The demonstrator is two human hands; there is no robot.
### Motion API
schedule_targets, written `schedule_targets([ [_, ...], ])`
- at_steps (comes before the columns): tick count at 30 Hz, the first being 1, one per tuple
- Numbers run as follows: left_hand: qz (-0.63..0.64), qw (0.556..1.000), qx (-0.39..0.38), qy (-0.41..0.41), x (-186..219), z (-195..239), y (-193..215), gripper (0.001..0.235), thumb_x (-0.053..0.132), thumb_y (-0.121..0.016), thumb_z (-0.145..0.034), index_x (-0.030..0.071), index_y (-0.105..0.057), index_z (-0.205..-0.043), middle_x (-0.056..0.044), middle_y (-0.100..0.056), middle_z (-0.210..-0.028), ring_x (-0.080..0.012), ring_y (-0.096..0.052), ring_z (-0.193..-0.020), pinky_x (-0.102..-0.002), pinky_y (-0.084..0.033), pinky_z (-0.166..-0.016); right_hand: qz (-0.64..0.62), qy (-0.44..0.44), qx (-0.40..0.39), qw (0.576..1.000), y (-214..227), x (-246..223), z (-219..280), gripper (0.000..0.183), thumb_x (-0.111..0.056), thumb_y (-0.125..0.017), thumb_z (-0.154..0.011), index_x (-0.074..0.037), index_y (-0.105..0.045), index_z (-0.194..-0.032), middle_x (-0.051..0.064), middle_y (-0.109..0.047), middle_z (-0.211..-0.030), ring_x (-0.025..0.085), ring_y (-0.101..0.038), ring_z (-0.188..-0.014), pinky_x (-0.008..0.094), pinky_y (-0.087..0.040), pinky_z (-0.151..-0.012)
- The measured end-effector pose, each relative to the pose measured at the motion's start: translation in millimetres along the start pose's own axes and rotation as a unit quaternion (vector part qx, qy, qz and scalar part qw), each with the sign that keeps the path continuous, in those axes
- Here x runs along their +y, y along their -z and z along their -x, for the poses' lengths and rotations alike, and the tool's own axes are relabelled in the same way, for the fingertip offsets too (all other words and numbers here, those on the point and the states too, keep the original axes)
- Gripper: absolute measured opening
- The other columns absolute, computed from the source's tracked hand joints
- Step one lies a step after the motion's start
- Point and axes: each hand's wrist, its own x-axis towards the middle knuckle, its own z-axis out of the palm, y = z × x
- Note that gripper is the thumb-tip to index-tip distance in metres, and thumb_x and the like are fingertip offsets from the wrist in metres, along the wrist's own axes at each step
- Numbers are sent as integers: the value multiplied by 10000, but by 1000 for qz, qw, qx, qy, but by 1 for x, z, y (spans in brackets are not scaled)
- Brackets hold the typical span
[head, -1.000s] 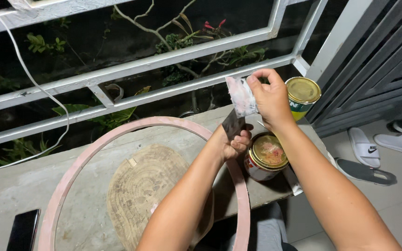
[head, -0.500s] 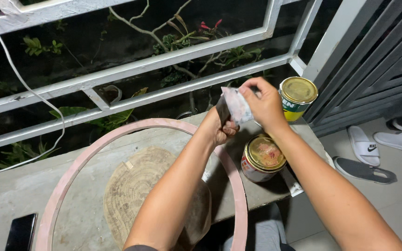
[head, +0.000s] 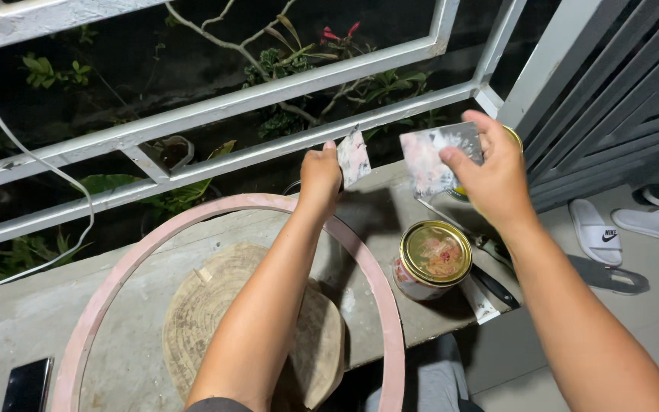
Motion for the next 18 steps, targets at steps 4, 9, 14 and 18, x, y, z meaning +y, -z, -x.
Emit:
schedule_targets([
  [4, -80, 991, 67, -89, 9, 5, 18, 432, 499, -511, -1025, 81, -606, -1081, -180, -704, -1066, -412, -674, -1143, -468, -560, -940, 171, 167, -11, 971, -17, -20, 22, 152, -47, -810, -936, -69, -802, -1087, 89, -715, -953, 262, -717, -846, 361, -549, -709],
  [9, -94, 972, 94, -195, 21, 21, 22, 320, 383, -497, -1056, 65, -520, -1085, -289, -695, -987, -516, -671, -1048, -582, -541, -878, 250, 382, -88, 886, -38, -33, 27, 249, 8, -601, -971, -139, -762, -1092, 43, -759, -1134, 291, -728, -1021, 430, -583, -830],
  [14, -151, 958, 48, -239, 6, 32, 10, 313, 381, -490, -1060, 68, -502, -1058, -269, -690, -933, -512, -689, -977, -582, -555, -815, 303, 329, -31, 894, -50, 30, -24, 287, -38, -594, -971, -192, -770, -1136, 8, -770, -1080, 260, -730, -995, 405, -577, -821],
  [18, -165, 961, 38, -219, 4, 33, 20, 245, 316, -457, -1076, 74, -483, -1102, -259, -685, -968, -511, -683, -997, -587, -548, -828, 208, 142, 82, 964, -39, 42, -48, 222, -87, -660, -1026, -69, -690, -1245, 168, -741, -951, 426, -718, -917, 498, -553, -745],
])
